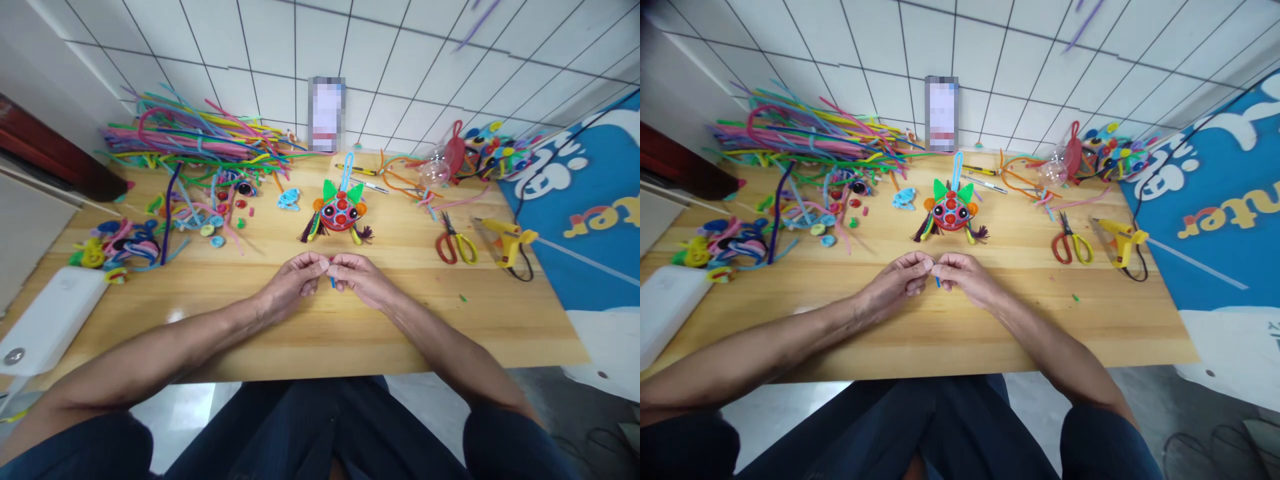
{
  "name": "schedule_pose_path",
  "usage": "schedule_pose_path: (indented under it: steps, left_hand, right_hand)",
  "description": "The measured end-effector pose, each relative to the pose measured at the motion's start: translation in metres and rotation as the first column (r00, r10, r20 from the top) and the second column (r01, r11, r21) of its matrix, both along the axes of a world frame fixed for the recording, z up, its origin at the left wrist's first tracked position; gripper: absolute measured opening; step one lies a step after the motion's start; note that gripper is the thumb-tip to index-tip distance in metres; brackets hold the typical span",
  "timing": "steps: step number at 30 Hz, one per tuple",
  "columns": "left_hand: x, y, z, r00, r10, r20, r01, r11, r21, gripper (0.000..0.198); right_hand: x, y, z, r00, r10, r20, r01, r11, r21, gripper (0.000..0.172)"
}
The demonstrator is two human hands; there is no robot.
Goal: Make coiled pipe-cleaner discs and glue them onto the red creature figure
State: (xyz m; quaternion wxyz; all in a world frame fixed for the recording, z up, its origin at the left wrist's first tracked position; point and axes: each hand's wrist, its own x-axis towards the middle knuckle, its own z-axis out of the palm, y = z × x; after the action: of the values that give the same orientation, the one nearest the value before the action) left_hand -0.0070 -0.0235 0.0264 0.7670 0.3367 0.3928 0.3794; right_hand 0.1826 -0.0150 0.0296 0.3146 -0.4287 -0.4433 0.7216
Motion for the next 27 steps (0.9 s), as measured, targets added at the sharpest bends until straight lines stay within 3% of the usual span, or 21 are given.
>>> schedule_pose_path:
  steps: [2,5,8,11,13,17,20,23,27]
  left_hand:
    - [-0.001,0.002,0.000,0.999,-0.037,-0.016,0.038,0.999,0.004,0.043]
    - [-0.010,0.015,0.006,0.982,-0.132,-0.136,0.153,0.977,0.152,0.040]
    - [-0.018,0.024,0.015,0.951,-0.200,-0.237,0.263,0.924,0.276,0.034]
    - [-0.018,0.023,0.017,0.944,-0.212,-0.255,0.288,0.905,0.313,0.033]
    - [-0.013,0.016,0.015,0.959,-0.180,-0.217,0.236,0.934,0.269,0.035]
    - [-0.001,-0.002,0.007,0.999,-0.040,-0.017,0.041,0.998,0.046,0.040]
    - [0.003,-0.006,0.006,0.999,-0.023,0.034,0.024,0.999,-0.026,0.041]
    - [-0.003,0.005,0.011,0.993,-0.114,-0.042,0.118,0.989,0.087,0.040]
    - [-0.015,0.019,0.018,0.962,-0.189,-0.198,0.242,0.926,0.291,0.035]
  right_hand:
    - [0.002,0.001,-0.001,1.000,0.013,0.000,-0.013,0.999,-0.045,0.038]
    - [0.007,0.004,0.002,0.997,0.066,0.026,-0.064,0.995,-0.073,0.034]
    - [0.011,0.006,0.006,0.992,0.112,0.056,-0.110,0.993,-0.034,0.031]
    - [0.010,0.004,0.008,0.988,0.129,0.082,-0.131,0.991,0.015,0.031]
    - [0.008,0.000,0.009,0.990,0.119,0.077,-0.122,0.992,0.031,0.032]
    - [0.003,-0.006,0.008,0.998,0.048,0.043,-0.051,0.996,0.067,0.037]
    - [0.004,-0.006,0.008,0.999,0.030,0.044,-0.033,0.998,0.054,0.039]
    - [0.007,-0.003,0.010,0.997,0.053,0.052,-0.053,0.999,0.002,0.037]
    - [0.011,-0.001,0.014,0.994,0.085,0.067,-0.085,0.996,-0.006,0.032]
